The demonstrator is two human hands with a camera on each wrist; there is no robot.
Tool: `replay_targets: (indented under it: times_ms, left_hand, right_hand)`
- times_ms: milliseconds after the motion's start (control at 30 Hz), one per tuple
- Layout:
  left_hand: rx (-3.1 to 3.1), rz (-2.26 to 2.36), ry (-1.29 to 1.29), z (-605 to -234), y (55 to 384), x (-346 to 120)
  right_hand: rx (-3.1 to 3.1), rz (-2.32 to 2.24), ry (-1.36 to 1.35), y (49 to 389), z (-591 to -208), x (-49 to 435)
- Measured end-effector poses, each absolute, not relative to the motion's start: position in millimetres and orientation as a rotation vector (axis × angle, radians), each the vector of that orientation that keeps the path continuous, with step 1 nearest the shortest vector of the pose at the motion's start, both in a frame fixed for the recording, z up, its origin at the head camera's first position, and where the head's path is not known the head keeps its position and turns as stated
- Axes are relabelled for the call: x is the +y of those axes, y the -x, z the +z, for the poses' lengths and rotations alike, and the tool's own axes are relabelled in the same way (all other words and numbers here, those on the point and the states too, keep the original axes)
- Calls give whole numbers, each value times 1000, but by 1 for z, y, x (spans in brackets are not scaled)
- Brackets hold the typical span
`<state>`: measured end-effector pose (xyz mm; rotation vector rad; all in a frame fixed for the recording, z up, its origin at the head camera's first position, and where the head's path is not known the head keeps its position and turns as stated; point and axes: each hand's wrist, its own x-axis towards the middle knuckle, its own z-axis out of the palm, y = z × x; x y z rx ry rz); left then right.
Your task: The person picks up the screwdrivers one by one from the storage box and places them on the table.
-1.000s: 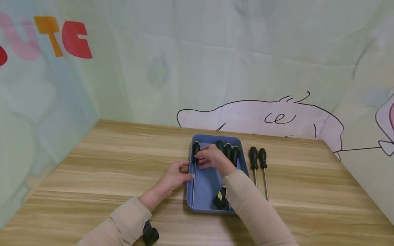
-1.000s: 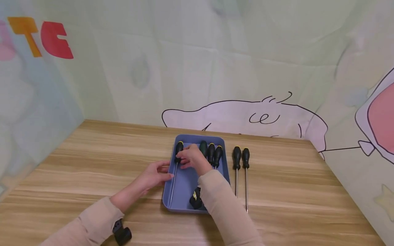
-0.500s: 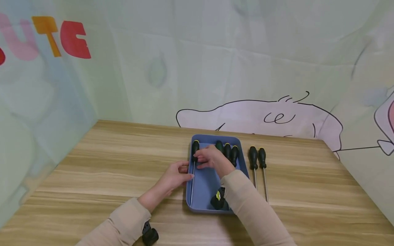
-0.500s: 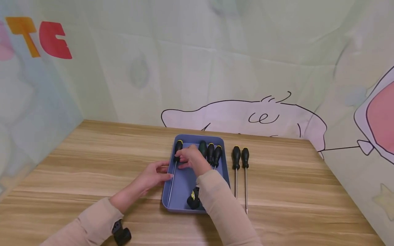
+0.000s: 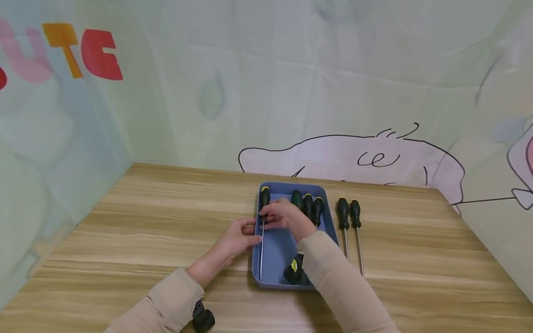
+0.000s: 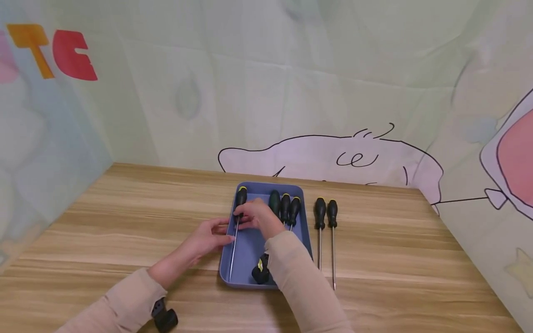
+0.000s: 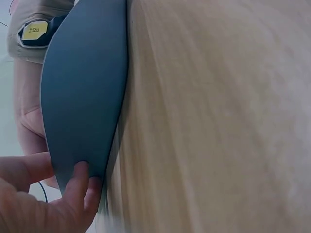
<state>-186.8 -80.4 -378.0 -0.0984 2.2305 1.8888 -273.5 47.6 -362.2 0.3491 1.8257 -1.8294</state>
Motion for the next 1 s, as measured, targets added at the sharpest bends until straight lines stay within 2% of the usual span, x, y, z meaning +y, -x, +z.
replay_targets:
  times_ms: [1000]
  left_hand:
    - [2242,1836,122,-378,188,-80]
  right_hand:
    - [1772,-1810,-221,272,-342,56]
